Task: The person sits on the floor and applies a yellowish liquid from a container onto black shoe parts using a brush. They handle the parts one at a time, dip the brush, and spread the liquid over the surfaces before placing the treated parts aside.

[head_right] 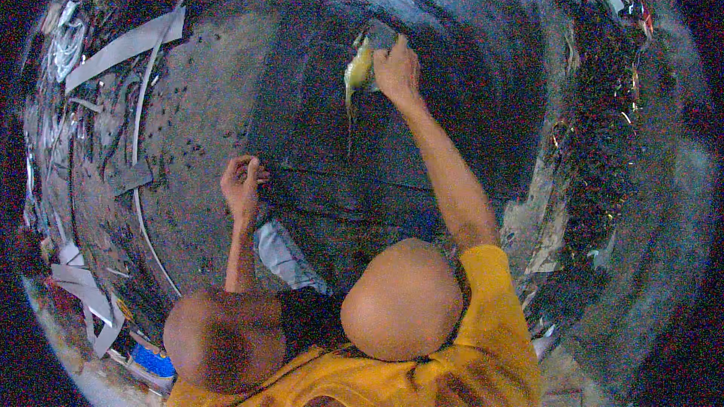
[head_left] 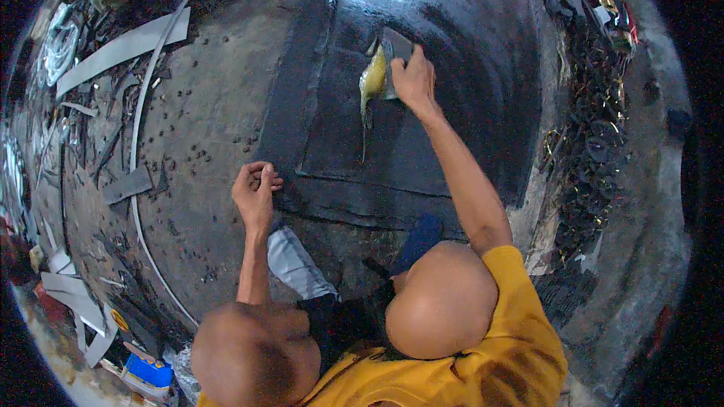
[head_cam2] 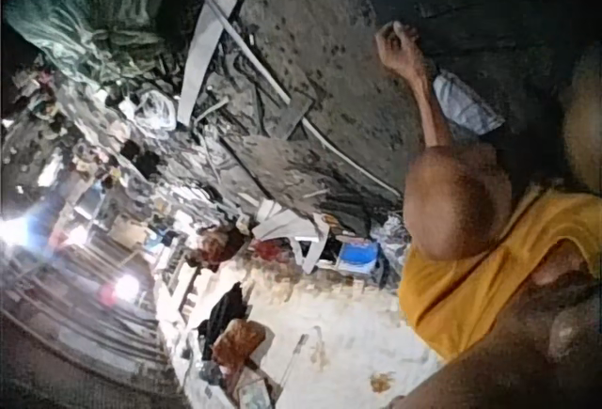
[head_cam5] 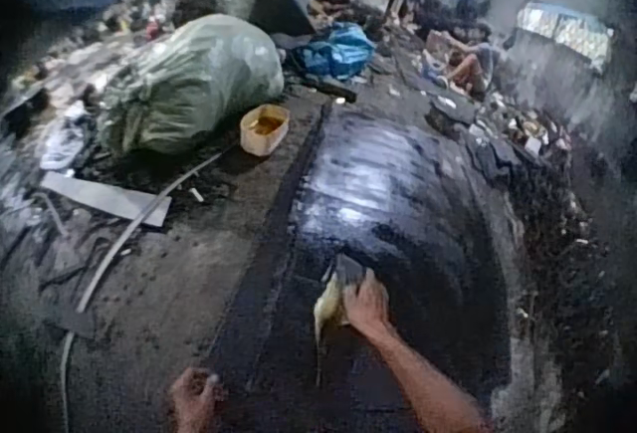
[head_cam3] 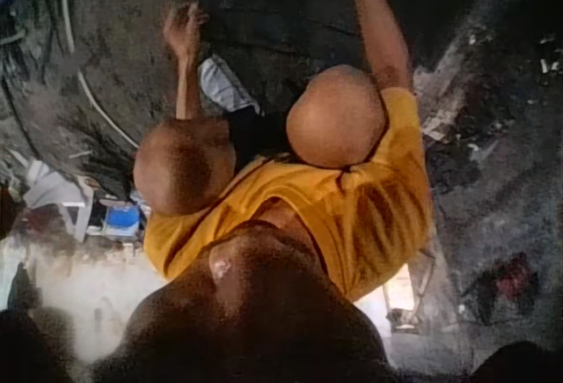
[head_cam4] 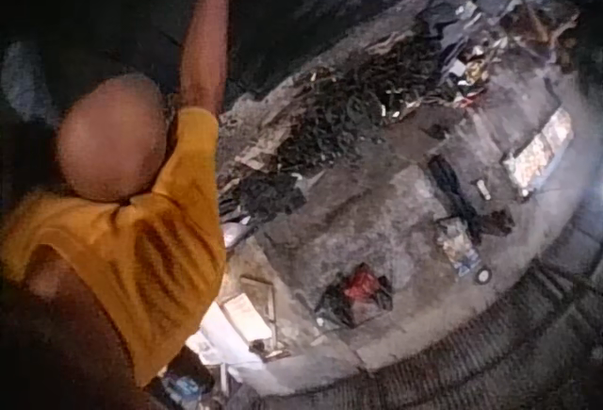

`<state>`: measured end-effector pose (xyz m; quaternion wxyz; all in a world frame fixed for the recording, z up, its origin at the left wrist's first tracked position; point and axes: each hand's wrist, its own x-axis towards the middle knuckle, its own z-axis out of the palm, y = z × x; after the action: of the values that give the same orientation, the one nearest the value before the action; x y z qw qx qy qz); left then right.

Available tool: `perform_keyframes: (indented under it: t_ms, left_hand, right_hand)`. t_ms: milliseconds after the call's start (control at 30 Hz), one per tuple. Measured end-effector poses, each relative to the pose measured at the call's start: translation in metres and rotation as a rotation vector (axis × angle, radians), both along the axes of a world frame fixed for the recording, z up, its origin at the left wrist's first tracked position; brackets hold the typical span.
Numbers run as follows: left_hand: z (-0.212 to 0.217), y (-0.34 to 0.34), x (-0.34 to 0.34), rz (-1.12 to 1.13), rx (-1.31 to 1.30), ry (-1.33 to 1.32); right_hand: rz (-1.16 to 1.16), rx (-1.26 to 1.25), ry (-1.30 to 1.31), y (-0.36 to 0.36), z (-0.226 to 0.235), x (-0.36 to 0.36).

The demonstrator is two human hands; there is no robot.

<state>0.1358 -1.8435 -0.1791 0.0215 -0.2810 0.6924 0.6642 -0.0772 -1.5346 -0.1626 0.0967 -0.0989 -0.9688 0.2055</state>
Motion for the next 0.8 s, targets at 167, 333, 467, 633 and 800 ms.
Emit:
perform_keyframes:
  t_ms: [167,333,467,633,800]
  left_hand:
    - [0.003,0.002,-0.002,0.029,-0.041,-0.05]
    - [-0.009,-0.007,0.006,0.05,-0.07,-0.059]
    - [0.0,-0.004,-0.003,0.056,-0.048,-0.039]
    - [-0.007,-0.001,-0.002,0.013,-0.034,0.026]
    - [-0.008,-0.004,0.001,-0.011,-0.088,0.041]
  right_hand:
    - [0.445,0.109,0.111,0.01,0.027,-0.076]
    - [0.576,0.014,-0.123,-0.01,0.014,0.016]
    - [0.54,-0.028,-0.086,-0.015,0.016,0.165]
    - [0.532,0.053,-0.084,-0.018,0.023,0.226]
    - [0.3,-0.245,-0.265,-0.01,0.048,0.224]
